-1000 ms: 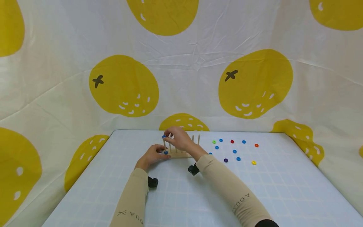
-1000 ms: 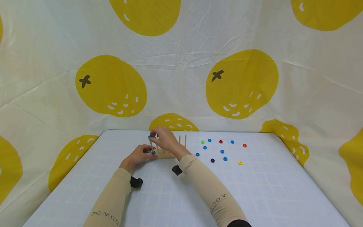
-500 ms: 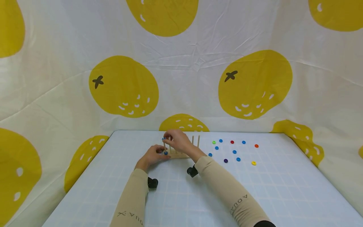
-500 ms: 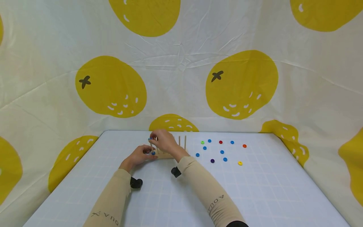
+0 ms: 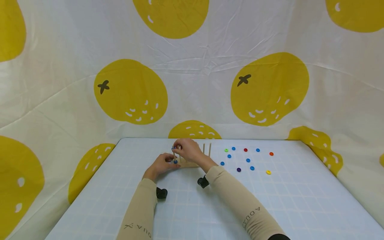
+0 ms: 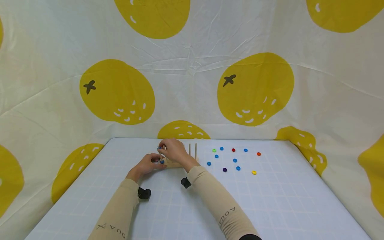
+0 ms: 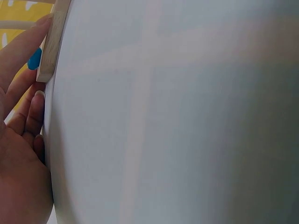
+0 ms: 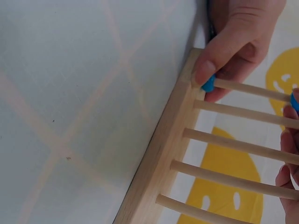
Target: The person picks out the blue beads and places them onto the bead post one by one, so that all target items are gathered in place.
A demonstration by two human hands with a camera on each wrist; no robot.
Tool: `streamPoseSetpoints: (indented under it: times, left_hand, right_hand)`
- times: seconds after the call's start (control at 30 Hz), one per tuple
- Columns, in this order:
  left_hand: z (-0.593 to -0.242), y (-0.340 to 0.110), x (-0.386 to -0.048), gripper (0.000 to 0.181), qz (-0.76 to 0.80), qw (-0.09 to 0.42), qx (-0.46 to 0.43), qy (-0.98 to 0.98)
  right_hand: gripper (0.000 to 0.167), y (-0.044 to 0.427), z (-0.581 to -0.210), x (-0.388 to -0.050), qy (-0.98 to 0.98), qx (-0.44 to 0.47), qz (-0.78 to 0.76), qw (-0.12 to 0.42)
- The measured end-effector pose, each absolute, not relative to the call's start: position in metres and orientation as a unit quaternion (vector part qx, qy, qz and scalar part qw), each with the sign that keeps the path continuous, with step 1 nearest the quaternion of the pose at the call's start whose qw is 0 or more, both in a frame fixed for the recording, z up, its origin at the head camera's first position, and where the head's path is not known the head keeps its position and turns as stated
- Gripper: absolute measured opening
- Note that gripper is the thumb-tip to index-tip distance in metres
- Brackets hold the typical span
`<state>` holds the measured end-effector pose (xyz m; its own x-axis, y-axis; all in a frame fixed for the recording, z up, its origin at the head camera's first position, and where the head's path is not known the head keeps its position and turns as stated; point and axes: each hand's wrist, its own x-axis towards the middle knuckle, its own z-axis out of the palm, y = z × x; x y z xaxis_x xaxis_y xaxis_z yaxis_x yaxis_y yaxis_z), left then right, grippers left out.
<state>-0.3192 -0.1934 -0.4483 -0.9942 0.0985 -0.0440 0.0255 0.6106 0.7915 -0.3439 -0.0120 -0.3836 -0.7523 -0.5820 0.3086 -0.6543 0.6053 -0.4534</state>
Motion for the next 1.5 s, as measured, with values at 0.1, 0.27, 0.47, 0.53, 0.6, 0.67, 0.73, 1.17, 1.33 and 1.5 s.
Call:
streamPoseSetpoints:
  times: [0.1, 0.27, 0.47, 0.53, 0.6, 0.67, 0.73, 1.17, 1.33, 1.5]
  left_hand:
    - [-0.448, -0.193, -0.319, 0.042, 0.439, 0.042, 0.032, 0.897]
    - [-0.447, -0.192, -0.318, 0.044, 0.436, 0.043, 0.032, 0.898]
    - [-0.447, -0.193, -0.317, 0.045, 0.431, 0.042, 0.034, 0.901]
    - [-0.447, -0.193, -0.317, 0.045, 0.431, 0.042, 0.032, 0.901]
    - [-0.447, -0.192, -0.317, 0.045, 0.429, 0.041, 0.034, 0.902]
    - [-0.447, -0.192, -0.318, 0.046, 0.43, 0.042, 0.034, 0.901]
    - [-0.446, -0.192, -0.318, 0.046, 0.428, 0.042, 0.036, 0.902]
    - [-0.448, -0.195, -0.32, 0.048, 0.423, 0.05, 0.022, 0.905]
    - [-0.449, -0.196, -0.319, 0.046, 0.422, 0.045, 0.021, 0.905]
    - [-0.45, -0.194, -0.322, 0.044, 0.423, 0.05, 0.021, 0.904]
  right_hand:
    - [0.019, -0.012, -0.384, -0.344, -0.897, 0.342, 0.272, 0.069]
    - [0.02, -0.012, -0.385, -0.344, -0.897, 0.339, 0.274, 0.07]
    - [0.018, -0.012, -0.384, -0.343, -0.891, 0.344, 0.287, 0.066]
    - [0.018, -0.011, -0.383, -0.343, -0.891, 0.345, 0.289, 0.062]
    - [0.017, -0.011, -0.383, -0.343, -0.889, 0.347, 0.293, 0.059]
    - [0.018, -0.01, -0.381, -0.344, -0.888, 0.347, 0.298, 0.053]
    - [0.018, -0.009, -0.38, -0.344, -0.885, 0.349, 0.304, 0.047]
    - [0.032, 0.004, -0.363, -0.336, -0.881, 0.372, 0.292, 0.013]
    - [0.036, 0.017, -0.354, -0.328, -0.882, 0.377, 0.282, 0.008]
    - [0.036, 0.038, -0.347, -0.324, -0.889, 0.366, 0.275, 0.008]
